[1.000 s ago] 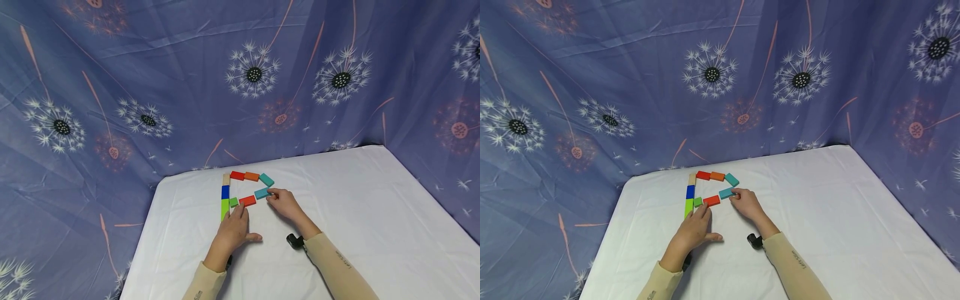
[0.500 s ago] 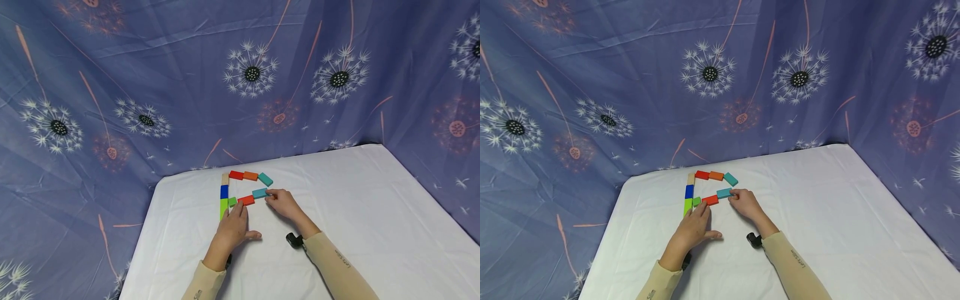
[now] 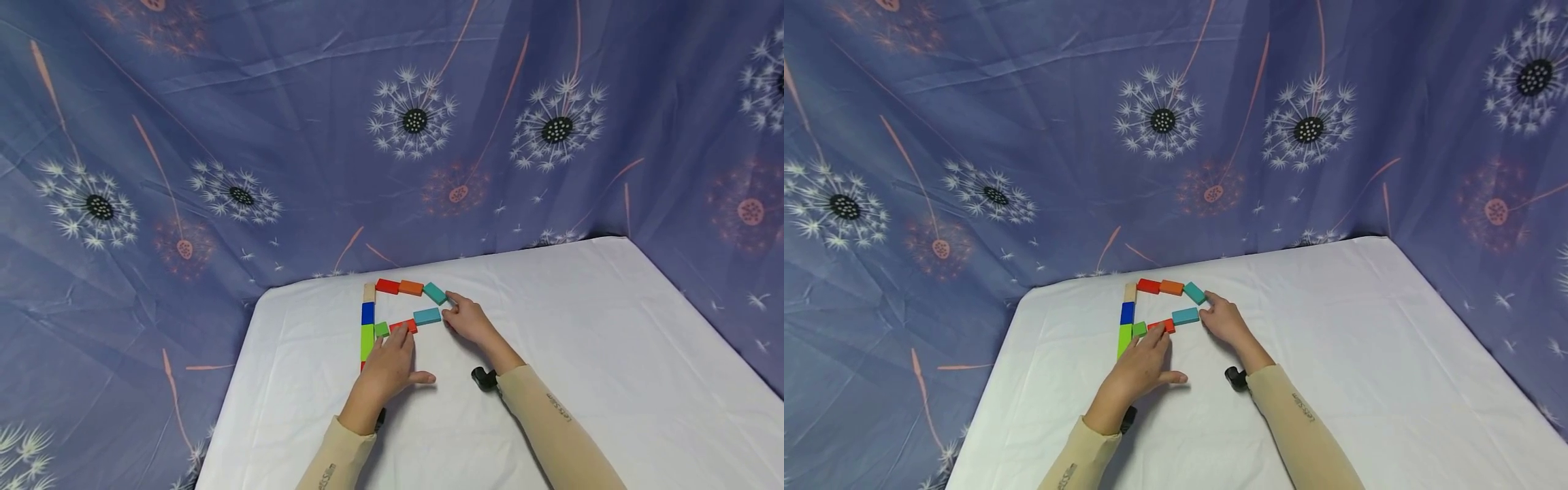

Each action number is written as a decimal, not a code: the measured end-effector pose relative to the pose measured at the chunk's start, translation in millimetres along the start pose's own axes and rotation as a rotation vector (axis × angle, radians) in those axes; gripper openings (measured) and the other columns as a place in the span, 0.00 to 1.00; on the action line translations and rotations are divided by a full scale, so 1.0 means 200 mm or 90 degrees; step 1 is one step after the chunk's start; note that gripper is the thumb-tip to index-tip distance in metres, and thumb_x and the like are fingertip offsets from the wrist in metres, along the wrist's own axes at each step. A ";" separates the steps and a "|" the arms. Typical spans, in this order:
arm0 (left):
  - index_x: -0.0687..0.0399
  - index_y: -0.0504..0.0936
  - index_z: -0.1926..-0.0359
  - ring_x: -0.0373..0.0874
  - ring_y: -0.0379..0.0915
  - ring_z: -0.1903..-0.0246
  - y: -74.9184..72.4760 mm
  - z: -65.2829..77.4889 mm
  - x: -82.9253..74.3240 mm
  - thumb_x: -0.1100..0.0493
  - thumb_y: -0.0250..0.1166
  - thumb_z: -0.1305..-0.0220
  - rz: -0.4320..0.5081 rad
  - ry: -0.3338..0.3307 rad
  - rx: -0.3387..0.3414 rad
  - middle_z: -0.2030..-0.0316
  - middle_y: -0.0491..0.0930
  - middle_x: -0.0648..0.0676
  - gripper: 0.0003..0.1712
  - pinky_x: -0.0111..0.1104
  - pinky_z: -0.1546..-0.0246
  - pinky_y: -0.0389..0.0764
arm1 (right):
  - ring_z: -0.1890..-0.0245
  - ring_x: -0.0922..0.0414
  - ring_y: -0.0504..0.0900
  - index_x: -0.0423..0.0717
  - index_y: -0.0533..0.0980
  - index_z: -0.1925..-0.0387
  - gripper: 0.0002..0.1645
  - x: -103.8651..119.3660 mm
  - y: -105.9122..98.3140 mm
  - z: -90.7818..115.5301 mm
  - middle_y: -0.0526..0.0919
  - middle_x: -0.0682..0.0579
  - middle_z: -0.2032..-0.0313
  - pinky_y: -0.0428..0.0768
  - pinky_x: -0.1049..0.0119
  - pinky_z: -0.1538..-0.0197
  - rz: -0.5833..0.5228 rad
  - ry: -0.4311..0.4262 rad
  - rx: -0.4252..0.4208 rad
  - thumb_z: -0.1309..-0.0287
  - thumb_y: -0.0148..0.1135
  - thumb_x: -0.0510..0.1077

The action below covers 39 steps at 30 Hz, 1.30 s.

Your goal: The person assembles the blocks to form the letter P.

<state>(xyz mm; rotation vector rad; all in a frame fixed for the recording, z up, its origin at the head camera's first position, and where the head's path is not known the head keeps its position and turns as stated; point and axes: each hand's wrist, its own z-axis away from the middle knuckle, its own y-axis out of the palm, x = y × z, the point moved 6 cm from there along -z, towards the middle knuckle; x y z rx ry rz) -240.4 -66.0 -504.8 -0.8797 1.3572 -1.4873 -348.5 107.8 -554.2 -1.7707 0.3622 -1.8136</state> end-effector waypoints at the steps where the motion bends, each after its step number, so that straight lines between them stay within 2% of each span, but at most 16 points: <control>1: 0.62 0.70 0.23 0.52 0.62 0.20 0.00 0.00 0.00 0.24 0.73 0.44 0.001 -0.001 0.001 0.21 0.66 0.60 0.61 0.56 0.22 0.67 | 0.80 0.61 0.75 0.35 0.62 0.21 0.38 -0.01 0.00 -0.01 0.87 0.51 0.76 0.72 0.67 0.68 0.001 0.004 0.007 0.25 0.57 0.44; 6: 0.62 0.70 0.23 0.52 0.62 0.20 0.02 -0.02 -0.01 0.25 0.73 0.43 -0.004 -0.002 0.003 0.20 0.66 0.60 0.60 0.55 0.22 0.67 | 0.81 0.61 0.76 0.33 0.63 0.22 0.36 -0.02 0.00 -0.03 0.86 0.52 0.77 0.73 0.67 0.70 -0.004 0.019 0.019 0.25 0.55 0.44; 12: 0.62 0.69 0.23 0.52 0.61 0.19 0.02 -0.02 -0.01 0.25 0.73 0.43 -0.003 -0.010 0.013 0.20 0.65 0.60 0.61 0.55 0.21 0.66 | 0.79 0.61 0.79 0.37 0.68 0.24 0.33 -0.02 0.01 -0.01 0.86 0.53 0.76 0.74 0.68 0.69 -0.002 0.048 0.012 0.25 0.56 0.44; 20: 0.62 0.68 0.22 0.52 0.61 0.20 -0.01 0.00 0.01 0.25 0.73 0.43 0.027 -0.030 0.013 0.20 0.65 0.60 0.61 0.55 0.20 0.64 | 0.79 0.61 0.78 0.38 0.70 0.25 0.32 -0.02 0.02 -0.01 0.85 0.54 0.77 0.73 0.68 0.69 0.003 0.036 0.016 0.24 0.56 0.45; 23: 0.63 0.68 0.22 0.54 0.61 0.20 -0.04 0.02 0.03 0.28 0.70 0.37 0.047 -0.026 -0.001 0.21 0.66 0.61 0.57 0.56 0.20 0.64 | 0.79 0.61 0.78 0.38 0.69 0.24 0.32 -0.03 0.01 -0.02 0.84 0.54 0.77 0.73 0.68 0.69 0.003 0.037 0.016 0.24 0.56 0.45; 26: 0.64 0.69 0.23 0.55 0.61 0.20 -0.07 0.04 0.06 0.36 0.62 0.25 0.091 -0.019 -0.039 0.21 0.66 0.62 0.45 0.58 0.20 0.63 | 0.78 0.60 0.79 0.38 0.69 0.24 0.32 -0.03 0.01 -0.02 0.84 0.54 0.77 0.74 0.68 0.70 0.003 0.036 0.014 0.24 0.57 0.46; 28: 0.64 0.69 0.23 0.56 0.60 0.19 -0.10 0.04 0.10 0.42 0.57 0.20 0.120 -0.018 -0.073 0.21 0.66 0.62 0.38 0.60 0.20 0.61 | 0.78 0.60 0.79 0.39 0.70 0.25 0.32 -0.03 -0.01 -0.02 0.85 0.53 0.76 0.74 0.67 0.70 0.002 0.029 0.009 0.24 0.57 0.46; 30: 0.62 0.69 0.23 0.57 0.60 0.19 -0.14 0.05 0.16 0.45 0.55 0.18 0.141 -0.025 -0.108 0.21 0.66 0.62 0.35 0.62 0.20 0.59 | 0.79 0.60 0.78 0.41 0.71 0.26 0.30 -0.02 -0.03 -0.02 0.86 0.51 0.75 0.75 0.66 0.70 0.003 0.015 0.004 0.24 0.58 0.47; 33: 0.57 0.68 0.21 0.59 0.60 0.20 -0.21 0.05 0.28 0.44 0.56 0.19 0.127 -0.040 -0.157 0.20 0.65 0.61 0.35 0.65 0.21 0.58 | 0.80 0.59 0.78 0.42 0.74 0.28 0.28 -0.01 -0.12 0.00 0.87 0.49 0.70 0.76 0.66 0.69 0.024 -0.022 -0.019 0.24 0.59 0.47; 36: 0.50 0.67 0.20 0.62 0.59 0.20 -0.31 0.06 0.43 0.42 0.57 0.20 0.092 -0.061 -0.200 0.20 0.64 0.60 0.36 0.69 0.22 0.57 | 0.76 0.59 0.80 0.44 0.75 0.29 0.27 0.01 -0.27 0.03 0.88 0.47 0.63 0.76 0.64 0.67 0.075 -0.059 -0.059 0.24 0.59 0.49; 39: 0.44 0.65 0.19 0.63 0.56 0.19 -0.43 0.09 0.58 0.39 0.56 0.20 0.059 -0.080 -0.248 0.19 0.62 0.60 0.36 0.71 0.22 0.54 | 0.68 0.55 0.84 0.45 0.76 0.30 0.28 0.03 -0.47 0.07 0.88 0.45 0.58 0.77 0.61 0.66 0.133 -0.083 -0.103 0.23 0.57 0.53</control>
